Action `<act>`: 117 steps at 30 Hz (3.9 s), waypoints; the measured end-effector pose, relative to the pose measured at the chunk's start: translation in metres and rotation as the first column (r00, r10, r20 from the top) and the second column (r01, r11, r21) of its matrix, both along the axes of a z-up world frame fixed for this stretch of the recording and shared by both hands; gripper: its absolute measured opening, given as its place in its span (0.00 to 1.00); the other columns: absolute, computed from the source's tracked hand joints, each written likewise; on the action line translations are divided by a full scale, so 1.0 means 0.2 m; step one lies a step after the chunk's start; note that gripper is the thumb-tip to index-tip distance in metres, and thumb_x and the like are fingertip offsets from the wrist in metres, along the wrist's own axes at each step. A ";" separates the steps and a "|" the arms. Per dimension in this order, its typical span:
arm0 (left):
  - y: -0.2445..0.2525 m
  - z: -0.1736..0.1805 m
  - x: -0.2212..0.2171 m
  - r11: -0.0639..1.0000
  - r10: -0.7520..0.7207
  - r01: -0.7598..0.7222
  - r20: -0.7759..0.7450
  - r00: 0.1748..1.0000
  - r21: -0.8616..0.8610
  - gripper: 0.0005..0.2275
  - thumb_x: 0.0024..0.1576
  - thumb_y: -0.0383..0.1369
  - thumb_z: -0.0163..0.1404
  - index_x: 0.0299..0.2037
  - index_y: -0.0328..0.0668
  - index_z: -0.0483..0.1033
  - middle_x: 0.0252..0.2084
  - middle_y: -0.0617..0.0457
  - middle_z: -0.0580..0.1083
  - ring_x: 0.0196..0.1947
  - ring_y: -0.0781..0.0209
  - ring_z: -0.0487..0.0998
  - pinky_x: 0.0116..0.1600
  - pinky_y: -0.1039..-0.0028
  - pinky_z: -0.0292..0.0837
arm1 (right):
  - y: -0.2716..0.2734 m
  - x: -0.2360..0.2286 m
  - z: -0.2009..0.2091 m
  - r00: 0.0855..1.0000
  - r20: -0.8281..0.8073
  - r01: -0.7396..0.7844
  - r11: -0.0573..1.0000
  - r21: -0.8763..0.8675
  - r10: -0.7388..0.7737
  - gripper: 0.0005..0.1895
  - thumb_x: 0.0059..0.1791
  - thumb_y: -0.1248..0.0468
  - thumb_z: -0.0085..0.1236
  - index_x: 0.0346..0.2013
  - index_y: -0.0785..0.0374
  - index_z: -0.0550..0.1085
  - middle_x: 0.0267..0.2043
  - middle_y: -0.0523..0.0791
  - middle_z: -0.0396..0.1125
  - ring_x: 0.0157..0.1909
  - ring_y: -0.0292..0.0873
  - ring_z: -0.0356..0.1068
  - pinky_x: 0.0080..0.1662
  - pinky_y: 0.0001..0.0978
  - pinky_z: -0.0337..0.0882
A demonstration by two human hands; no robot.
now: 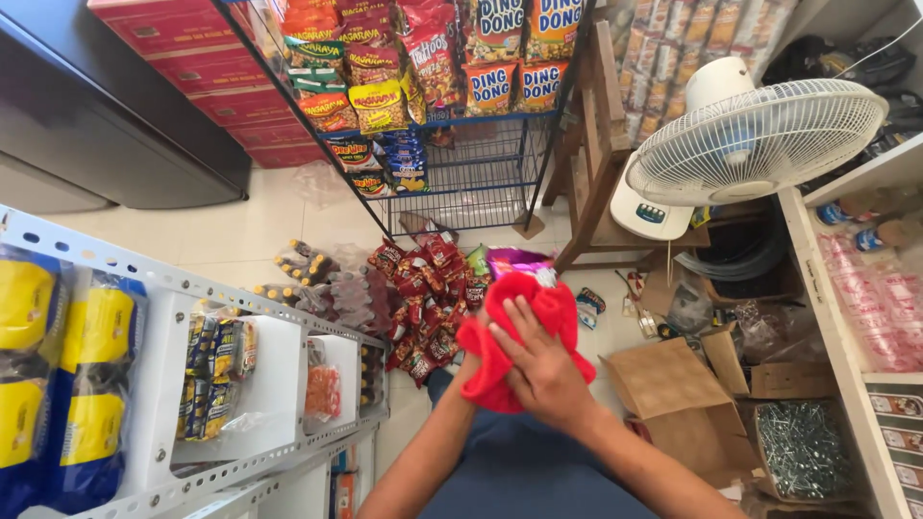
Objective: The person wipes the surface of various snack packets with a red cloth. They pick up packets from a pile on the floor, wipe them, and place them on a wire rack. The person handles multiple snack packets one by one.
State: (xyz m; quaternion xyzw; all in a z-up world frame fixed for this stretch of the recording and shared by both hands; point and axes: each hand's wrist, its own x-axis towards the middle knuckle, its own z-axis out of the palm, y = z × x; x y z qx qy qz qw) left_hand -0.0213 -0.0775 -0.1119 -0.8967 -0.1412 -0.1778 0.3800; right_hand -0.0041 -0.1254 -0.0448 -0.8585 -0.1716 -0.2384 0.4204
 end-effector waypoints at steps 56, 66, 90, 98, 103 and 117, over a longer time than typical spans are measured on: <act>0.29 0.67 -0.01 -0.802 -0.435 -0.447 -0.127 0.892 -0.397 0.36 0.62 0.58 0.39 0.66 0.29 0.64 0.67 0.25 0.61 0.69 0.34 0.61 0.73 0.50 0.53 | -0.21 0.01 -0.28 0.824 -0.562 0.177 0.914 0.366 0.065 0.24 0.60 0.52 0.38 0.60 0.62 0.75 0.53 0.51 0.74 0.58 0.41 0.68 0.65 0.45 0.63; 0.32 -0.01 0.07 -0.942 -0.332 -0.335 -0.086 0.939 -0.025 0.18 0.62 0.43 0.54 0.54 0.36 0.78 0.54 0.41 0.76 0.59 0.54 0.75 0.67 0.59 0.65 | -0.25 0.12 0.01 0.845 -0.531 0.092 0.960 0.264 0.066 0.11 0.46 0.50 0.69 0.37 0.49 0.83 0.27 0.39 0.69 0.34 0.35 0.66 0.47 0.32 0.70; 0.39 0.30 0.03 -0.416 -0.802 -0.625 -0.058 0.595 -0.661 0.37 0.39 0.46 0.69 0.60 0.42 0.71 0.52 0.42 0.77 0.56 0.45 0.76 0.59 0.52 0.69 | -0.36 0.10 0.09 0.826 -0.552 -0.126 0.992 0.025 0.119 0.17 0.48 0.48 0.64 0.40 0.57 0.81 0.38 0.52 0.76 0.46 0.59 0.74 0.51 0.50 0.72; 0.43 0.39 -0.10 -0.540 -0.804 -0.761 -0.045 0.592 -0.360 0.34 0.36 0.31 0.67 0.54 0.41 0.64 0.39 0.51 0.76 0.34 0.67 0.75 0.29 0.75 0.75 | -0.47 0.02 -0.18 0.726 -0.686 0.333 0.897 0.290 -0.048 0.13 0.46 0.60 0.67 0.42 0.61 0.79 0.37 0.44 0.74 0.38 0.38 0.70 0.40 0.30 0.70; 0.38 0.02 -0.05 -0.789 -0.576 -0.539 0.050 0.816 -0.294 0.26 0.38 0.27 0.72 0.47 0.38 0.74 0.37 0.51 0.79 0.32 0.64 0.81 0.31 0.75 0.79 | -0.52 0.02 -0.11 0.743 -0.565 0.577 0.772 0.267 -0.360 0.09 0.52 0.54 0.68 0.42 0.50 0.78 0.29 0.40 0.67 0.34 0.35 0.64 0.40 0.26 0.64; 0.30 0.07 0.04 -0.865 -0.414 -0.316 0.198 0.888 -0.391 0.27 0.37 0.25 0.70 0.49 0.43 0.73 0.40 0.56 0.77 0.39 0.68 0.76 0.46 0.74 0.71 | -0.13 0.05 -0.06 0.998 -0.024 0.067 0.988 0.137 -0.065 0.13 0.54 0.54 0.58 0.46 0.57 0.80 0.65 0.50 0.66 0.70 0.59 0.61 0.70 0.50 0.57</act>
